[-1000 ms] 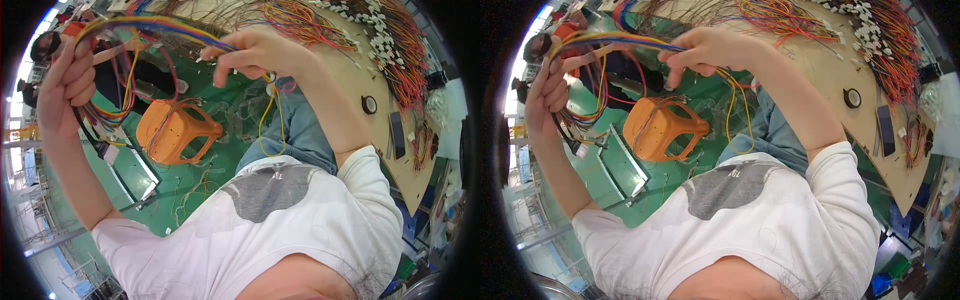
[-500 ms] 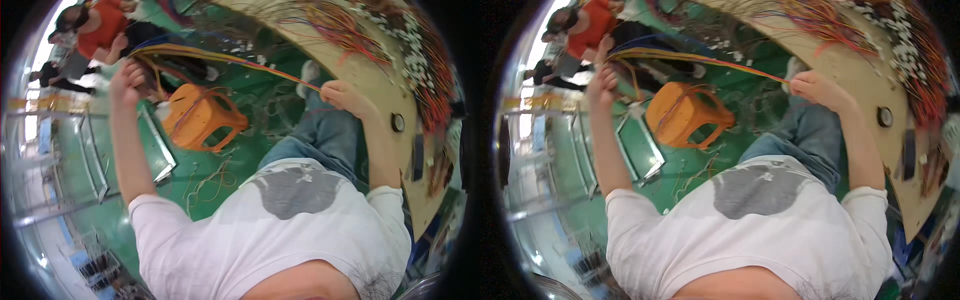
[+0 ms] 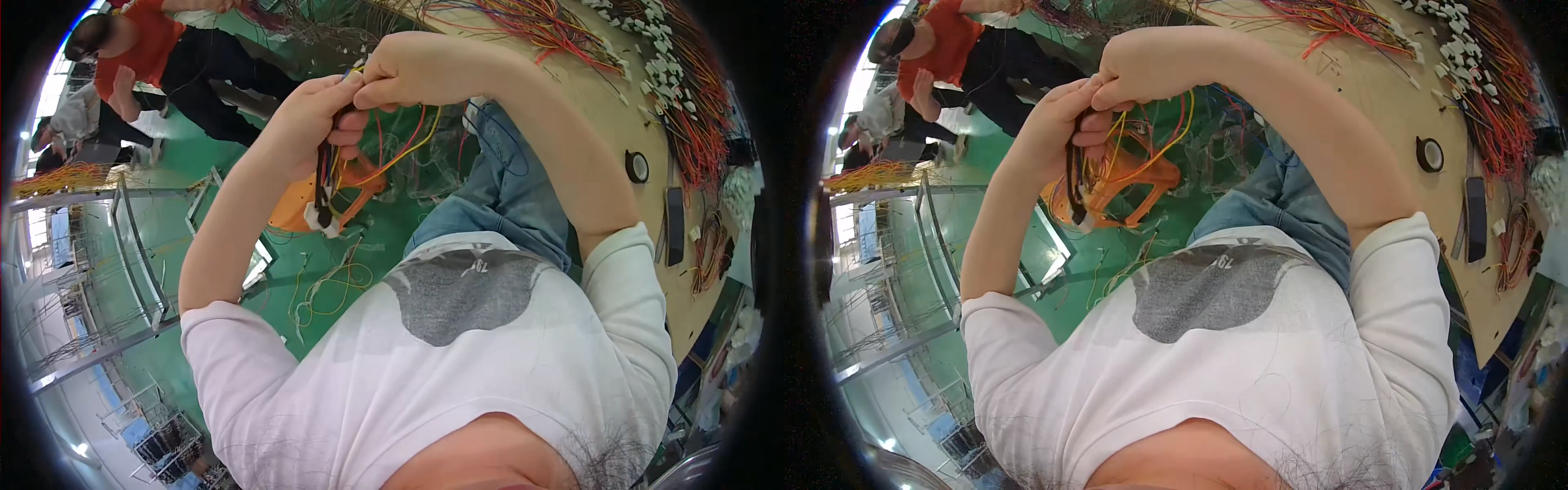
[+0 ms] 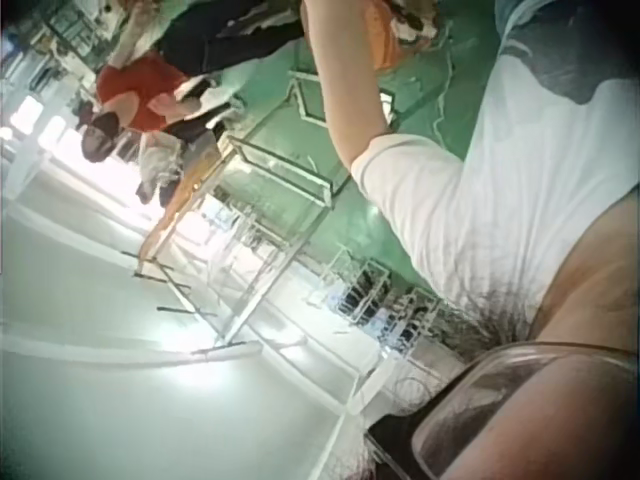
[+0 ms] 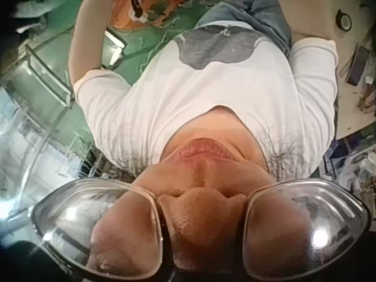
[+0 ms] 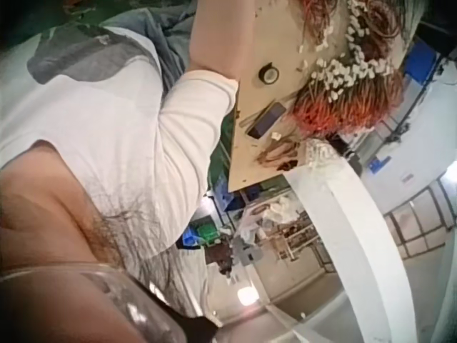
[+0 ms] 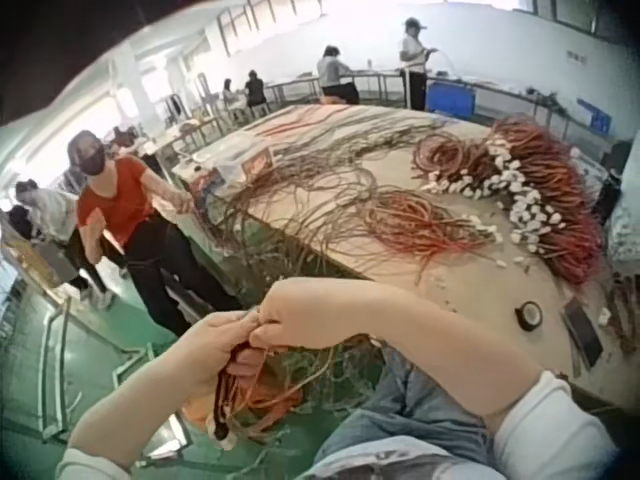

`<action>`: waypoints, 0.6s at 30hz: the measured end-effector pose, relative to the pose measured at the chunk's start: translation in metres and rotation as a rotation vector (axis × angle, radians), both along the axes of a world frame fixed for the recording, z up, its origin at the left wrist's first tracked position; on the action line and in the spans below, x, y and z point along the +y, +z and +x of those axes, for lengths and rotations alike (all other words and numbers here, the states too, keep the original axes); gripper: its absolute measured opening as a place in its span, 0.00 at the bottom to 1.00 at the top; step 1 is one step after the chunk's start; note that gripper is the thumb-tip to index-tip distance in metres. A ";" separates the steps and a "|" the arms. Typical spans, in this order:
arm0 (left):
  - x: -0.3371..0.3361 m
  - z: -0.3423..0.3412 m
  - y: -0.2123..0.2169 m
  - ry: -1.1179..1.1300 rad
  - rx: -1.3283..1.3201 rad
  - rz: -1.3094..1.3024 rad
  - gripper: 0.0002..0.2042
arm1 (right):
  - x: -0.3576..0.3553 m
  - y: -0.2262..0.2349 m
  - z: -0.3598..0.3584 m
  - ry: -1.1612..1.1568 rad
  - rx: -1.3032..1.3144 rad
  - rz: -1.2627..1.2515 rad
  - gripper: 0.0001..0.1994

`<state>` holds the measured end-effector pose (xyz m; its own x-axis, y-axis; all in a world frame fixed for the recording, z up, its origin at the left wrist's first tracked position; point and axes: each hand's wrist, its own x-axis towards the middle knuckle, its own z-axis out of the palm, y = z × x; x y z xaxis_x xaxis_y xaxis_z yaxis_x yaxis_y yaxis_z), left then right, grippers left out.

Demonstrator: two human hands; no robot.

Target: Wrapping segments of electrical wire harnesses with black electrical tape at a factory assembly workbench.

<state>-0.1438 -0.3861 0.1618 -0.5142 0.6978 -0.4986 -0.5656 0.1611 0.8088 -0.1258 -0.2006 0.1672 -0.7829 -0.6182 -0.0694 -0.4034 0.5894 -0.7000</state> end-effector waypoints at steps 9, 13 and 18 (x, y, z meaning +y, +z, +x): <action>-0.097 0.035 -0.003 0.183 0.068 0.213 0.13 | 0.149 -0.090 0.040 -0.059 0.542 -0.332 0.11; -0.176 0.009 -0.031 0.652 -0.193 0.439 0.13 | 0.196 -0.115 0.094 -0.628 -0.633 -0.683 0.06; -0.168 -0.023 -0.051 0.741 0.101 0.194 0.08 | 0.145 -0.112 0.079 -0.472 -0.517 -0.155 0.10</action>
<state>-0.1668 -0.5543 0.1105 -0.9177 0.2232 -0.3285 -0.3923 -0.3806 0.8374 -0.0470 -0.0556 0.0552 -0.8599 -0.2545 -0.4425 0.2759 0.4977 -0.8223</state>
